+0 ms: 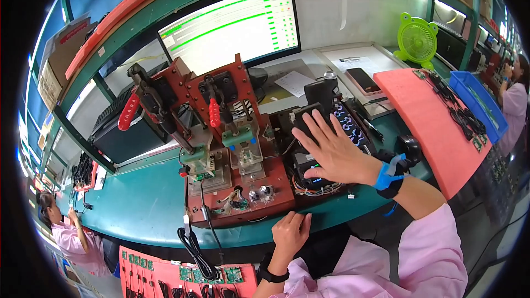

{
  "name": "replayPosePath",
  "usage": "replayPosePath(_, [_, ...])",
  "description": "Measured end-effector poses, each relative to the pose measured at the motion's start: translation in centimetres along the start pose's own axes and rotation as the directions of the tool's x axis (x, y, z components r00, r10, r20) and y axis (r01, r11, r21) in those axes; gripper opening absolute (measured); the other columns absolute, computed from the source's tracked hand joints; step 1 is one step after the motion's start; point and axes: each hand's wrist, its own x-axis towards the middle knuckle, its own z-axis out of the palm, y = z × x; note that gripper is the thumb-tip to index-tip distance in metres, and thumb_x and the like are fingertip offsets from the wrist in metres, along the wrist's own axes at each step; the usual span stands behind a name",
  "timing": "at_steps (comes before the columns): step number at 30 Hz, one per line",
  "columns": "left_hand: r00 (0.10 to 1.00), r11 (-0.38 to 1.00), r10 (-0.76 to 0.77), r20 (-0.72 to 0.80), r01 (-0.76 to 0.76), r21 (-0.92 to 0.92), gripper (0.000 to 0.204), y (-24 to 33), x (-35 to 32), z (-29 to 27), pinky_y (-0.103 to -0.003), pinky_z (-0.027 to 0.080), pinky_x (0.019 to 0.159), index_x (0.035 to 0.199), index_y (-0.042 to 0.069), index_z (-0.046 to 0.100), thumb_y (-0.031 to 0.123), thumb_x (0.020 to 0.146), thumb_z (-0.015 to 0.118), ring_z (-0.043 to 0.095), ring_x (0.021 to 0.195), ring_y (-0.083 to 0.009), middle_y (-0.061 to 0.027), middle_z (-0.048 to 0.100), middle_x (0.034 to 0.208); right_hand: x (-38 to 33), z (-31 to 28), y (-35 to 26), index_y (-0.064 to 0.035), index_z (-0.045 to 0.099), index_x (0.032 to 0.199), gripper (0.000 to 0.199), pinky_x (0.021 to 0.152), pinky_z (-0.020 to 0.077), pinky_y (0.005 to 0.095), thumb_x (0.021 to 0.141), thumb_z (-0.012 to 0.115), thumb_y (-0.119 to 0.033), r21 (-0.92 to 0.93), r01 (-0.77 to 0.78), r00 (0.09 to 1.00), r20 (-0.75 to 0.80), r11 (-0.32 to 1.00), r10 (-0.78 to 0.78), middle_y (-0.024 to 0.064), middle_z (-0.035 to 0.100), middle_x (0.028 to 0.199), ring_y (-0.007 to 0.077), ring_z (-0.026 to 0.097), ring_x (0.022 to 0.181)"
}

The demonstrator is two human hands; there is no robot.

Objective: The person operates a testing machine and a controller, then disconnects a circuit board and places it on a foam pad. They mark the board with a pen, cover the pad with another foam layer, and move the stack to the side.

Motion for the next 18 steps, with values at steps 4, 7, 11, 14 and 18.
replayPosePath(4, [1.000, 1.000, 0.005, 0.008, -0.006, 0.010, 0.021, 0.1, 0.2, 0.2, -0.033, 0.035, 0.040, 0.058, 0.005, 0.050, 0.011, 0.072, 0.065, 0.046, 0.043, -0.0252, -0.0075, 0.044, 0.053, 1.4, 0.5, 0.9, -0.0058, 0.021, 0.133, 0.080, 0.098, 0.0145, 0.0563, 0.075, 0.052, -0.051, -0.019, -0.007, 1.000, 0.007, 1.000, 0.007, 0.0266, 0.025, 0.132, 0.0442, 0.020, 0.123])
replayPosePath(7, [1.000, 1.000, 0.007, 0.010, -0.007, 0.018, 0.022, 0.4, 0.1, 0.3, -0.033, 0.035, 0.040, 0.058, 0.005, 0.050, 0.011, 0.072, 0.065, 0.046, 0.044, -0.0254, -0.0075, 0.044, 0.053, 5.9, 1.6, 3.4, -0.0075, 0.018, 0.135, 0.080, 0.099, 0.0144, 0.0563, 0.076, 0.051, -0.051, -0.019, -0.123, 0.979, 0.162, 0.992, 0.125, 0.0258, 0.022, 0.134, 0.0375, 0.018, 0.127])
replayPosePath(11, [1.000, 0.999, 0.010, 0.001, -0.010, 0.053, 0.022, 0.4, 0.4, 0.4, -0.033, 0.035, 0.040, 0.058, 0.005, 0.050, 0.011, 0.072, 0.065, 0.047, 0.044, -0.0258, -0.0077, 0.044, 0.053, 11.4, 4.1, 7.8, -0.0066, 0.022, 0.132, 0.075, 0.093, 0.0263, 0.0564, 0.080, 0.042, -0.057, 0.156, -0.321, 0.929, 0.244, 0.934, 0.278, 0.0214, 0.040, 0.124, 0.0323, 0.037, 0.118])
replayPosePath(14, [1.000, 0.999, -0.012, -0.003, 0.012, 0.053, 0.021, 0.7, 0.2, 0.5, -0.034, 0.036, 0.040, 0.058, 0.005, 0.050, 0.011, 0.072, 0.064, 0.047, 0.045, -0.0262, -0.0079, 0.045, 0.054, 11.8, 4.7, 10.8, -0.0050, 0.023, 0.131, 0.075, 0.092, 0.0296, 0.0527, 0.080, 0.039, -0.058, 0.280, -0.436, 0.898, 0.189, 0.855, 0.396, 0.0227, 0.043, 0.120, 0.0346, 0.041, 0.113])
replayPosePath(18, [1.000, 1.000, 0.009, -0.006, -0.008, 0.029, 0.021, 0.6, 0.2, 0.6, -0.034, 0.036, 0.041, 0.058, 0.005, 0.050, 0.011, 0.073, 0.064, 0.047, 0.045, -0.0263, -0.0081, 0.045, 0.054, 9.9, 2.8, 9.1, -0.0018, 0.020, 0.132, 0.075, 0.088, 0.0359, 0.0454, 0.082, 0.042, -0.053, 0.177, -0.415, 0.909, 0.126, 0.893, 0.397, 0.0217, 0.040, 0.124, 0.0369, 0.045, 0.108])
